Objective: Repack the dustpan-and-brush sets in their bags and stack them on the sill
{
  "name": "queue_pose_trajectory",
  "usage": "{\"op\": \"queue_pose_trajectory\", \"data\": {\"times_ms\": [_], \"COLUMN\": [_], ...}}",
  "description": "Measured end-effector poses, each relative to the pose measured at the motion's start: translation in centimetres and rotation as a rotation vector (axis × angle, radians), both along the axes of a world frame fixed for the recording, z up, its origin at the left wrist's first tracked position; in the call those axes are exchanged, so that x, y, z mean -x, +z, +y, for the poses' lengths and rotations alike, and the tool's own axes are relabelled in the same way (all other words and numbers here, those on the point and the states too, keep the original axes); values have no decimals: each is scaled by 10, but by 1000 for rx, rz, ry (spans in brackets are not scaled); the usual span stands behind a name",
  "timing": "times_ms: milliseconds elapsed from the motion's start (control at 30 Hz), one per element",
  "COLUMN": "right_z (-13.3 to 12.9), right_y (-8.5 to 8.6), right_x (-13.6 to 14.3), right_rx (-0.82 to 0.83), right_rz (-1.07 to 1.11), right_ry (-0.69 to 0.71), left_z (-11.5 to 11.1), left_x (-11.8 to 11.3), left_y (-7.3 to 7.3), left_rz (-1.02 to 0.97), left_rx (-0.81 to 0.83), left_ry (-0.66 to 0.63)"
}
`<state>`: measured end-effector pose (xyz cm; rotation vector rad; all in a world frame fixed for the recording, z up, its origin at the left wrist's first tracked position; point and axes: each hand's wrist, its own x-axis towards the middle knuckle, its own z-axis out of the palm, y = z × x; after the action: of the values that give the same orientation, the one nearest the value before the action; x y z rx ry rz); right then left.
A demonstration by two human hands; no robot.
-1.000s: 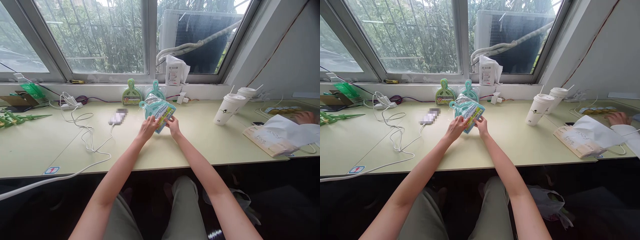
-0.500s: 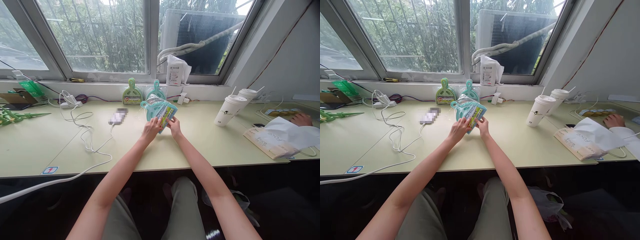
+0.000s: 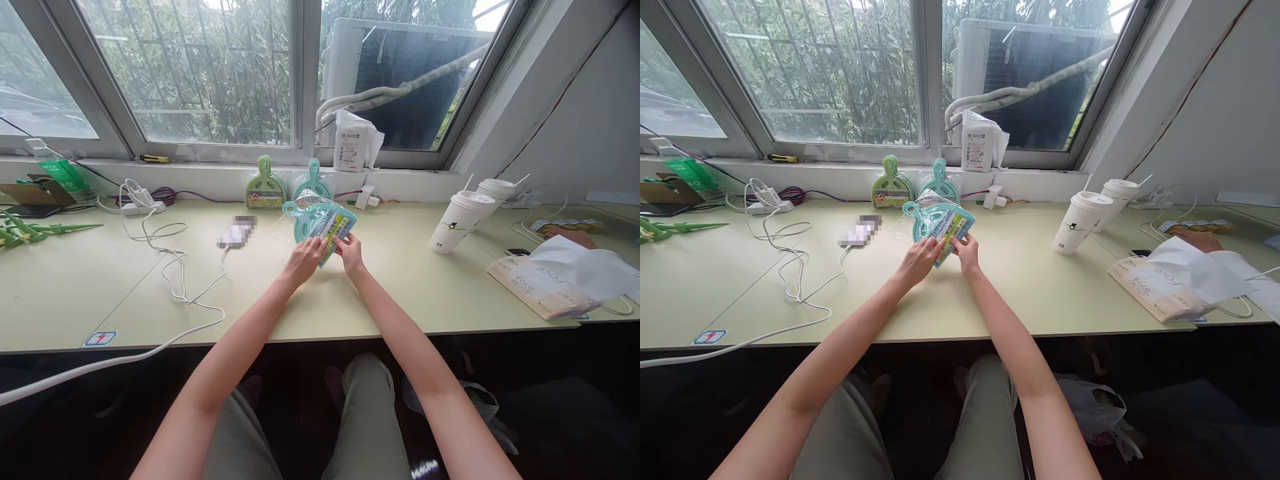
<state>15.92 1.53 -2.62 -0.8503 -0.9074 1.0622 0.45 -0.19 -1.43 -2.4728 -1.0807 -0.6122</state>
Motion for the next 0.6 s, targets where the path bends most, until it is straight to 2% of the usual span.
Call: {"op": "queue_pose_trajectory", "data": {"times_ms": [100,200,300,500,600], "right_z": [-1,-1,-1,-2,-1], "right_y": [2,2,2,2,1], "right_x": [0,0,1,3,2], "right_rx": [-3,-7,-23,-21,-26], "right_rz": [4,19,17,15,47], "right_ry": [-3,-8,-6,-39,-56], "left_z": [0,2,4,3,-2], "left_x": [-1,0,3,1,-5], "left_y": [0,1,1,-3,-5], "left_rz": [-78,-187,-156,-111,-254], "left_rx": [-38,-77,-90,-13,50], "left_ry": [4,93,115,-137,-210]}}
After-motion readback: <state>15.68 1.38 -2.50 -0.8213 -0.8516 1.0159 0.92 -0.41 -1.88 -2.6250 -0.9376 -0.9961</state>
